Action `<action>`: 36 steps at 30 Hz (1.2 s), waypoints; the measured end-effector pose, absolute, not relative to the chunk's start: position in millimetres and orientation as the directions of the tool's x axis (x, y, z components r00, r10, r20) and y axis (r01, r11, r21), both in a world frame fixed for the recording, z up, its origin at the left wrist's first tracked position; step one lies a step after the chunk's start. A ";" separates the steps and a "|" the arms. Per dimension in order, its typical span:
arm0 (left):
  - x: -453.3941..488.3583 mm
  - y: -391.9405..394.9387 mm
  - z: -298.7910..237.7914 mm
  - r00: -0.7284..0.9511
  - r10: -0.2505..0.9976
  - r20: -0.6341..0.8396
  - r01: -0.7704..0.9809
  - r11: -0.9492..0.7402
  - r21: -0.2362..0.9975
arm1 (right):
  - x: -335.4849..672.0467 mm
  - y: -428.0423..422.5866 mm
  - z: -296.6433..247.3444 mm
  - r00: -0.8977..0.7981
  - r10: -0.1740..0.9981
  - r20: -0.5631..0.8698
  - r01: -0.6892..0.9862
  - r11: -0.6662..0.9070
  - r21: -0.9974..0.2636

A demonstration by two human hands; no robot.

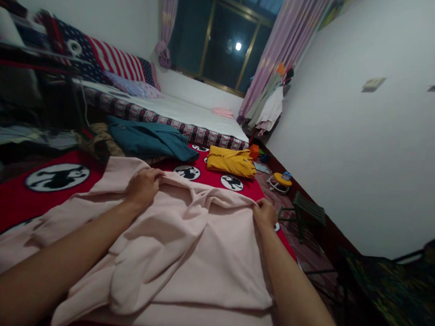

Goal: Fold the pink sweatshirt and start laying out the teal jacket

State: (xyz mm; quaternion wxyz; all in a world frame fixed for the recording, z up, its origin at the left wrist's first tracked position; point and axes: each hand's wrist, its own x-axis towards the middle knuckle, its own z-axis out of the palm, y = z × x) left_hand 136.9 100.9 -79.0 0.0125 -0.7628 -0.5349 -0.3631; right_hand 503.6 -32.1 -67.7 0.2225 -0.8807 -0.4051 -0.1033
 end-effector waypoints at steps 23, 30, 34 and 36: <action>142.8 101.6 -91.5 0.489 0.568 0.662 0.567 -0.783 0.254 | 400.8 -0.5 -44.1 -0.185 0.839 0.512 0.948 0.290 -0.132; 142.8 99.7 -88.2 0.405 0.605 0.685 0.625 -0.730 0.276 | 434.6 -55.6 -43.0 -0.026 0.634 0.773 0.877 0.386 -0.287; 142.5 95.2 -85.9 0.399 0.624 0.672 0.652 -0.708 0.271 | 443.2 -76.5 -56.1 -0.001 0.681 0.733 0.847 0.390 -0.361; 142.4 93.9 -85.7 0.410 0.632 0.657 0.665 -0.700 0.259 | 447.4 -83.7 -60.0 -0.040 0.747 0.664 0.847 0.377 -0.374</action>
